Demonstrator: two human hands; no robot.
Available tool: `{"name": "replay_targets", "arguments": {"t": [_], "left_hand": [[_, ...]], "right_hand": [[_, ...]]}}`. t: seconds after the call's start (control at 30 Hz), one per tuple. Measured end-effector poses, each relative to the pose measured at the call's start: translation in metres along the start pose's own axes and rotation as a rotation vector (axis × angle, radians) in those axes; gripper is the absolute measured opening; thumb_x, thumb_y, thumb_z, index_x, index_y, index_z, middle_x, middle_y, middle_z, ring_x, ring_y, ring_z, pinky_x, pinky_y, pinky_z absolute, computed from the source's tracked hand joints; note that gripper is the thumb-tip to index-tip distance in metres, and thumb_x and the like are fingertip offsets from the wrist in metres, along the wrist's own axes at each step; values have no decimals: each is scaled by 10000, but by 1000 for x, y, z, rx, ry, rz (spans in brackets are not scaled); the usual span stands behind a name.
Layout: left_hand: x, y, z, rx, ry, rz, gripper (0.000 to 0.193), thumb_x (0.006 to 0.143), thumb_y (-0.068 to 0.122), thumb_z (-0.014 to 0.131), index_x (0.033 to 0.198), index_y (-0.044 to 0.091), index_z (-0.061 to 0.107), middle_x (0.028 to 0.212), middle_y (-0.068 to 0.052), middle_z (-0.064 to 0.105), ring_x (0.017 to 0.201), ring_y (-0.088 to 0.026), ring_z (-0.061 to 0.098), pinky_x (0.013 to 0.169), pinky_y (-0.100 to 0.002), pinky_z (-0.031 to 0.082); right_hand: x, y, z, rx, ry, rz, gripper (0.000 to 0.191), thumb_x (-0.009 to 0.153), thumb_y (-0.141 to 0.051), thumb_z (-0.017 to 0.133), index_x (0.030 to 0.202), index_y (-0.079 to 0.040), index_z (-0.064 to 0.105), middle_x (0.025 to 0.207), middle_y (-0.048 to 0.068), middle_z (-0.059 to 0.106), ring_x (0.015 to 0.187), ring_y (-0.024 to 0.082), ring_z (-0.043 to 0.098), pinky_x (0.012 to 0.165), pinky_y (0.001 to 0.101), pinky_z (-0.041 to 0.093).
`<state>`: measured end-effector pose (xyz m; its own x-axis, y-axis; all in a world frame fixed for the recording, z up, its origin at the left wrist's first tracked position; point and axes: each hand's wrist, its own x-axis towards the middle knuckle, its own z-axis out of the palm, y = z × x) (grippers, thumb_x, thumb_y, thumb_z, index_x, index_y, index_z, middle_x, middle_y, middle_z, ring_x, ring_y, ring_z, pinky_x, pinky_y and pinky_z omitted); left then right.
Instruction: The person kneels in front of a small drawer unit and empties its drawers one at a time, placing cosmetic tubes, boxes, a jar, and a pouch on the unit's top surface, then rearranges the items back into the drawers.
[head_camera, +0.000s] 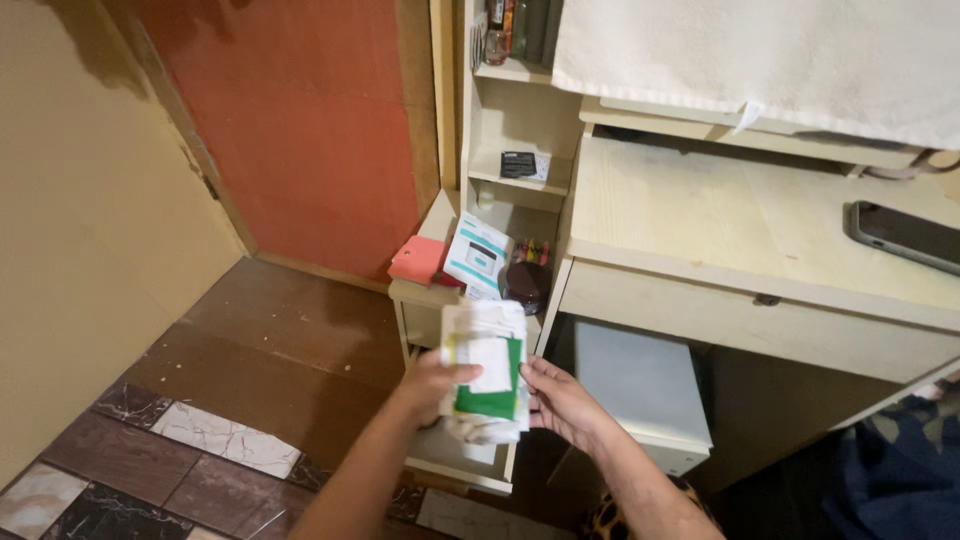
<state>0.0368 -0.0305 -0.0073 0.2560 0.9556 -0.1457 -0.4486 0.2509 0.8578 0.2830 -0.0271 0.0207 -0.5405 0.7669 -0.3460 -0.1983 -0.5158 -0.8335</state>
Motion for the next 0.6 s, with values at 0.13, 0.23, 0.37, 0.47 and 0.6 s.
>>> {"name": "replay_targets", "arguments": {"t": [0.13,0.23,0.37,0.47,0.6], "left_hand": [[-1,44,-16,106,229,-76,409,816,67,748,1208,-24,671,1091,-191,771,966,-305,759,915,-463,615],[-1,73,-26,64,188,108,391,821,36,753,1194,-57,680,1099,-219,755,952,-321,747,887,-466,607],[27,118,-32,229,310,153,394,826,18,740,1212,-20,666,1119,-176,756,970,-266,739,866,-408,604],[60,142,-31,296,249,261,403,814,-13,750,1210,-18,677,1110,-151,766,980,-242,741,872,-384,606],[116,152,-27,450,188,344,404,785,-36,793,1180,-27,709,1095,-140,767,971,-247,729,868,-389,582]], "right_hand": [[6,6,-14,-380,140,-182,482,989,-208,582,1461,-144,511,1194,113,746,1027,183,694,785,319,596],[9,6,-21,-684,174,-514,469,994,-130,648,1449,-75,548,1197,129,767,1053,133,675,857,277,568],[-5,-2,-22,-822,311,-628,431,957,-128,662,1378,-77,587,1185,69,777,935,107,715,805,278,584],[-14,-10,-12,-876,427,-594,415,926,-144,691,1333,-99,622,1140,63,780,788,125,714,725,293,602],[-19,-16,-1,-957,493,-563,394,916,-154,721,1304,-115,668,1033,109,787,682,164,654,671,309,586]]}}
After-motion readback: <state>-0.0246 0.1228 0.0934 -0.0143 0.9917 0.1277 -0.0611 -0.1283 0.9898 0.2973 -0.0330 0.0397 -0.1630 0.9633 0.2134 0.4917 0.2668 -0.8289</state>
